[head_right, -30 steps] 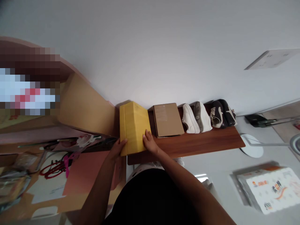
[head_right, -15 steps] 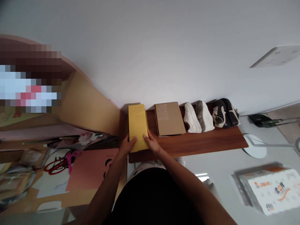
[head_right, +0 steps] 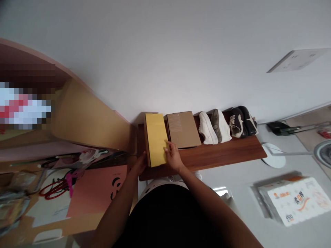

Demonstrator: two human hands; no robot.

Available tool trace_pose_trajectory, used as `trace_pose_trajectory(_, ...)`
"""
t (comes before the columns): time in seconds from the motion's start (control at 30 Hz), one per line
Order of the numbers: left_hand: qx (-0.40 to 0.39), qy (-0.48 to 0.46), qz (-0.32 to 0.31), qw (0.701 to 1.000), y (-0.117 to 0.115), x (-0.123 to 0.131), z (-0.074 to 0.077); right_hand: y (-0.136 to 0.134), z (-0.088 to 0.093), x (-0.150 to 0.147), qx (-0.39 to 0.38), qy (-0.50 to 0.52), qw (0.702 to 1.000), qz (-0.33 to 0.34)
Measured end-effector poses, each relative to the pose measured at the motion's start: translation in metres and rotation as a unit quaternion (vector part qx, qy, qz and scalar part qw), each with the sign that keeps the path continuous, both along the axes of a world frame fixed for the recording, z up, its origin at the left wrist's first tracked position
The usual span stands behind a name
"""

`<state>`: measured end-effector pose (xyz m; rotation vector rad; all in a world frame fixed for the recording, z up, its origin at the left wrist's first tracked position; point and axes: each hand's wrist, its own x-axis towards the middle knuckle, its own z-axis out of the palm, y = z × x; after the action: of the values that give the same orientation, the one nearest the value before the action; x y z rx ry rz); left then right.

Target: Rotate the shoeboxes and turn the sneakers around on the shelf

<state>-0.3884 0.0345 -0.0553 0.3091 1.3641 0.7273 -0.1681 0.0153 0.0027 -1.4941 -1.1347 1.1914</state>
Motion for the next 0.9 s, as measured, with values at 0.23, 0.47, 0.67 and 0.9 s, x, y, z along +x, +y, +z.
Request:
trace_pose_trajectory(0.23, 0.078, 0.022, 0.054, 0.995, -0.014, -0.018, 0.027, -0.002, -0.007, 0.018, 0.005, -0.035, 0.999, -0.005)
trace_pose_trajectory(0.47, 0.153, 0.088, 0.094, 0.980, -0.012, -0.018, 0.063, 0.016, 0.003, 0.017, -0.071, 0.039, 0.997, 0.017)
trace_pose_trajectory(0.67, 0.171, 0.141, 0.111, 0.969, -0.008, -0.014, 0.064, 0.030, 0.002, 0.015, -0.095, 0.100, 0.984, 0.114)
trace_pose_trajectory(0.9, 0.167, 0.140, 0.110, 0.970, 0.003, -0.015, 0.043, 0.039, -0.026, 0.005, -0.125, -0.014, 0.989, 0.078)
